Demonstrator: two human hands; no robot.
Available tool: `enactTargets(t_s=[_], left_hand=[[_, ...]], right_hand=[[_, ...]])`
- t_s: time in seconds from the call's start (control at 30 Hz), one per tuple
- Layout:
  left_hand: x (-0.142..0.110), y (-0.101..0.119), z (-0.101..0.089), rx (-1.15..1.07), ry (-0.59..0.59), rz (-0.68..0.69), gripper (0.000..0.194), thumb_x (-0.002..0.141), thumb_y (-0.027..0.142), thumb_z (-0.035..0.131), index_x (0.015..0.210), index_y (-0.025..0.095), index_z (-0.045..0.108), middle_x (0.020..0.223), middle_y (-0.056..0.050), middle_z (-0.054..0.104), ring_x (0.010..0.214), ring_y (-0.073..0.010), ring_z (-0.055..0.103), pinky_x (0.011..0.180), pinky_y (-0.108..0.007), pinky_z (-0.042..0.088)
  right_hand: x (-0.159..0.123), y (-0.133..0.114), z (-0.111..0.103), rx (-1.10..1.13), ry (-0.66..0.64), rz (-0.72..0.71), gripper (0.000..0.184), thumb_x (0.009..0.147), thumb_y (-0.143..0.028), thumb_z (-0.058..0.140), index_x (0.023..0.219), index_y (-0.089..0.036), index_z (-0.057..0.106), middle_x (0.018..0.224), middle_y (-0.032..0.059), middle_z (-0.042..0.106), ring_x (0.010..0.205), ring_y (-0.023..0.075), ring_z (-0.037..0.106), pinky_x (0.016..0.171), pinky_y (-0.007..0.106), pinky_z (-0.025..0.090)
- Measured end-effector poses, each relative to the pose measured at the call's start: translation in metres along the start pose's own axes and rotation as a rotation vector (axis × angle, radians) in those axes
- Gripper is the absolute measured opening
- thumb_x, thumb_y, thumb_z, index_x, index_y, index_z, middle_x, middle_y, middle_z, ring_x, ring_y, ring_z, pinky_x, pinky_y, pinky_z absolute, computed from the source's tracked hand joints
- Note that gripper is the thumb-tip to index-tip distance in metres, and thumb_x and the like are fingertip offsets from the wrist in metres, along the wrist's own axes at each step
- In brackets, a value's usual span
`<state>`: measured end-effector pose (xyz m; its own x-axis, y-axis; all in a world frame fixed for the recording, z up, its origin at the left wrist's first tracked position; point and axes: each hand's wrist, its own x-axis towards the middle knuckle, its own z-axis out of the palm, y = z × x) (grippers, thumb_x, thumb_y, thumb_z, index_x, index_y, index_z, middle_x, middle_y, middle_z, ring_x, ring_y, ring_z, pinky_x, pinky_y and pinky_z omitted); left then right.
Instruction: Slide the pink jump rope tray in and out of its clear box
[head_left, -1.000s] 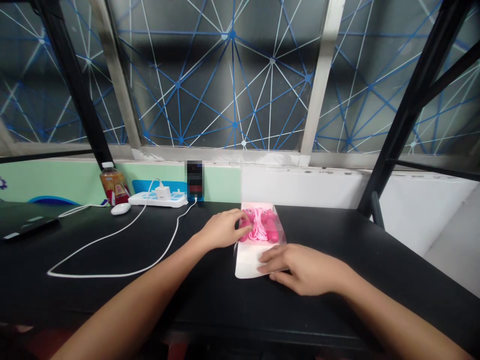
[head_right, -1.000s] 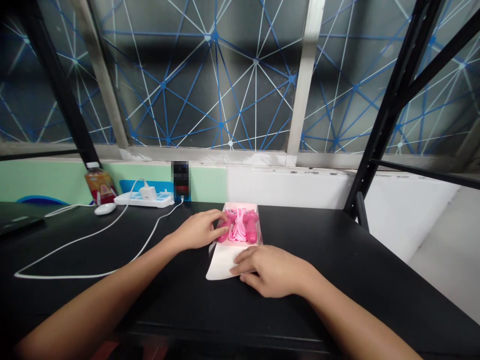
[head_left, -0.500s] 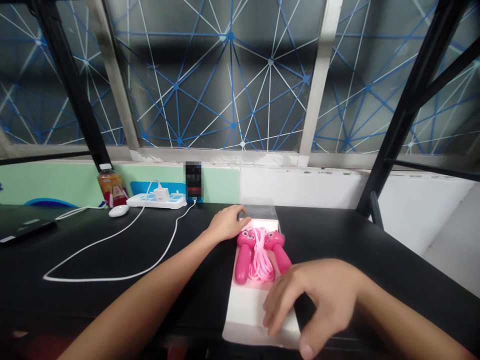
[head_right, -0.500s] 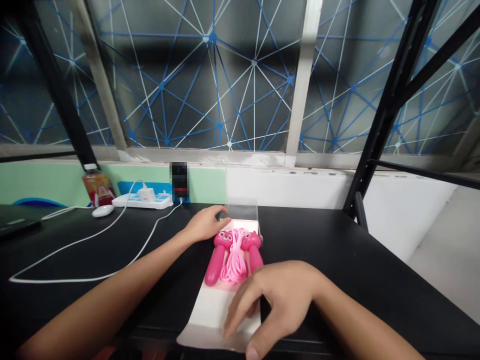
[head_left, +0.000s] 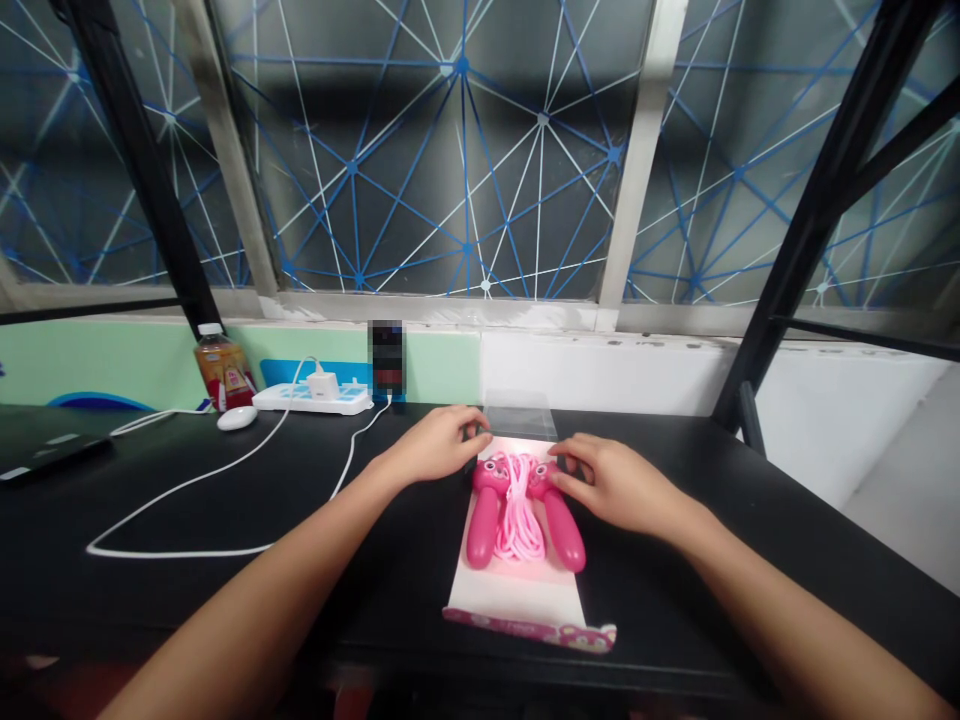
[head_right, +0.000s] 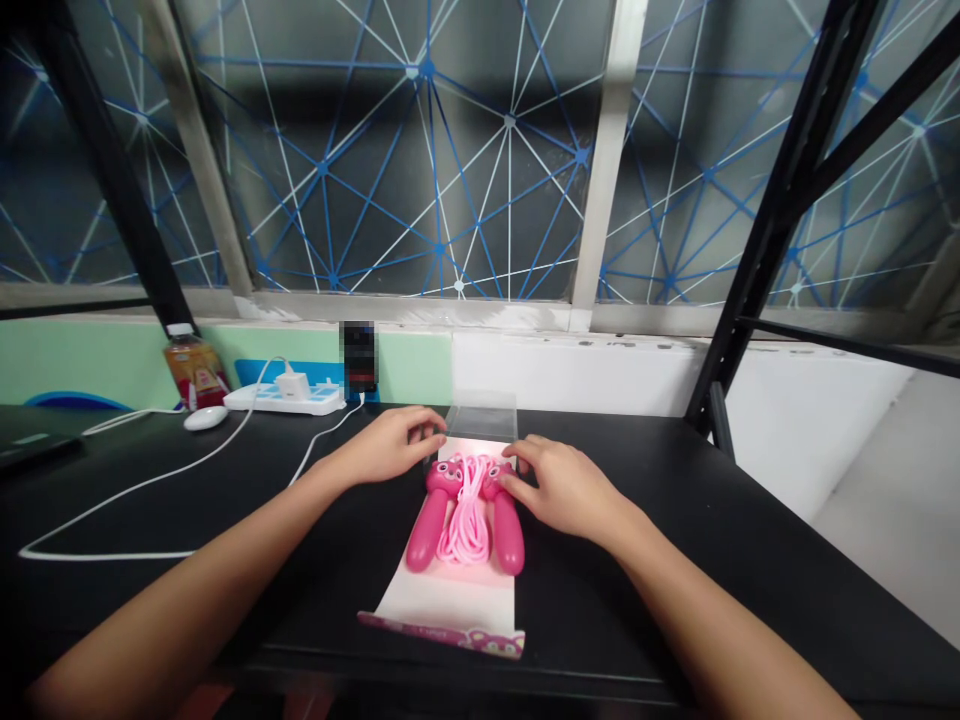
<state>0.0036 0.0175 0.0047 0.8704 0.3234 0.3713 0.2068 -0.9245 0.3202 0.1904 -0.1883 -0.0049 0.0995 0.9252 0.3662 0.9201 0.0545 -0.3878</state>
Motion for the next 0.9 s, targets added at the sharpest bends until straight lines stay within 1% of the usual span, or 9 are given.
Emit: enactTargets(t_s=[0.07,0.1,0.17,0.3,0.47,0.57,0.63,0.77,0.9], left_hand=[[-0.007,0.01,-0.008,-0.05,-0.194,0.021,0.031,0.087,0.046,0.056,0.105,0.022,0.064,0.072,0.002,0.065,0.062,-0.0132,0.058,0.057,-0.023,0.039],[-0.009,0.014,-0.011,-0.045,-0.249,0.032,0.033,0.085,0.049,0.058,0.104,0.022,0.065,0.07,0.002,0.064,0.06,-0.0132,0.058,0.055,-0.022,0.037],[-0.012,0.019,-0.011,-0.016,-0.291,0.029,0.038,0.082,0.052,0.061,0.104,0.021,0.066,0.069,0.001,0.065,0.06,-0.0137,0.057,0.053,-0.023,0.034],[-0.011,0.019,-0.006,0.016,-0.292,-0.001,0.041,0.082,0.054,0.061,0.103,0.02,0.068,0.069,-0.001,0.066,0.06,-0.0147,0.058,0.052,-0.023,0.033],[-0.011,0.017,-0.005,-0.01,-0.282,0.006,0.038,0.084,0.051,0.059,0.105,0.021,0.068,0.072,-0.001,0.069,0.061,-0.0144,0.06,0.054,-0.022,0.035],[-0.012,0.016,-0.007,-0.073,-0.354,-0.024,0.037,0.087,0.048,0.054,0.109,0.022,0.066,0.071,0.0,0.069,0.054,-0.0129,0.06,0.053,-0.022,0.037],[-0.012,0.016,-0.008,-0.099,-0.398,-0.058,0.036,0.089,0.046,0.05,0.111,0.021,0.065,0.07,0.0,0.069,0.05,-0.012,0.06,0.053,-0.021,0.038],[-0.012,0.02,-0.009,-0.028,-0.33,-0.045,0.034,0.086,0.045,0.055,0.108,0.021,0.067,0.076,-0.001,0.072,0.059,-0.0138,0.063,0.055,-0.022,0.038],[-0.012,0.023,-0.009,0.019,-0.298,-0.025,0.038,0.084,0.051,0.058,0.105,0.022,0.069,0.08,-0.002,0.072,0.067,-0.0162,0.063,0.057,-0.023,0.037]], right_hand=[[0.002,0.005,0.007,-0.094,-0.021,0.018,0.041,0.085,-0.049,0.059,0.114,-0.02,0.064,0.089,0.0056,0.064,0.076,0.0196,0.059,0.07,0.032,0.045],[0.002,0.005,0.01,-0.1,-0.041,0.021,0.043,0.085,-0.051,0.059,0.115,-0.021,0.063,0.09,0.0059,0.063,0.077,0.0197,0.06,0.071,0.032,0.045],[0.002,0.005,0.015,-0.094,-0.059,0.027,0.043,0.086,-0.053,0.056,0.114,-0.021,0.063,0.091,0.0062,0.063,0.078,0.0197,0.06,0.073,0.032,0.045],[0.003,0.003,0.021,-0.071,-0.032,0.051,0.039,0.086,-0.053,0.056,0.106,-0.02,0.065,0.089,0.006,0.063,0.077,0.0197,0.06,0.071,0.031,0.044],[0.005,0.004,0.019,-0.056,-0.029,0.073,0.034,0.087,-0.052,0.054,0.096,-0.021,0.065,0.083,0.0044,0.065,0.071,0.0187,0.059,0.064,0.028,0.042],[0.003,0.002,0.016,-0.055,-0.07,0.082,0.035,0.093,-0.051,0.045,0.097,-0.021,0.064,0.083,0.0046,0.068,0.07,0.0188,0.061,0.063,0.028,0.041],[0.002,0.0,0.014,-0.066,-0.099,0.088,0.037,0.096,-0.049,0.04,0.1,-0.021,0.063,0.087,0.006,0.069,0.074,0.0198,0.064,0.066,0.029,0.042],[0.0,-0.006,0.015,-0.163,-0.115,0.096,0.038,0.098,-0.047,0.034,0.103,-0.019,0.06,0.096,0.0092,0.07,0.083,0.0226,0.066,0.07,0.03,0.043],[0.0,-0.013,0.019,-0.309,-0.109,0.119,0.04,0.099,-0.044,0.03,0.108,-0.018,0.058,0.099,0.0106,0.068,0.084,0.0248,0.066,0.071,0.034,0.045]])
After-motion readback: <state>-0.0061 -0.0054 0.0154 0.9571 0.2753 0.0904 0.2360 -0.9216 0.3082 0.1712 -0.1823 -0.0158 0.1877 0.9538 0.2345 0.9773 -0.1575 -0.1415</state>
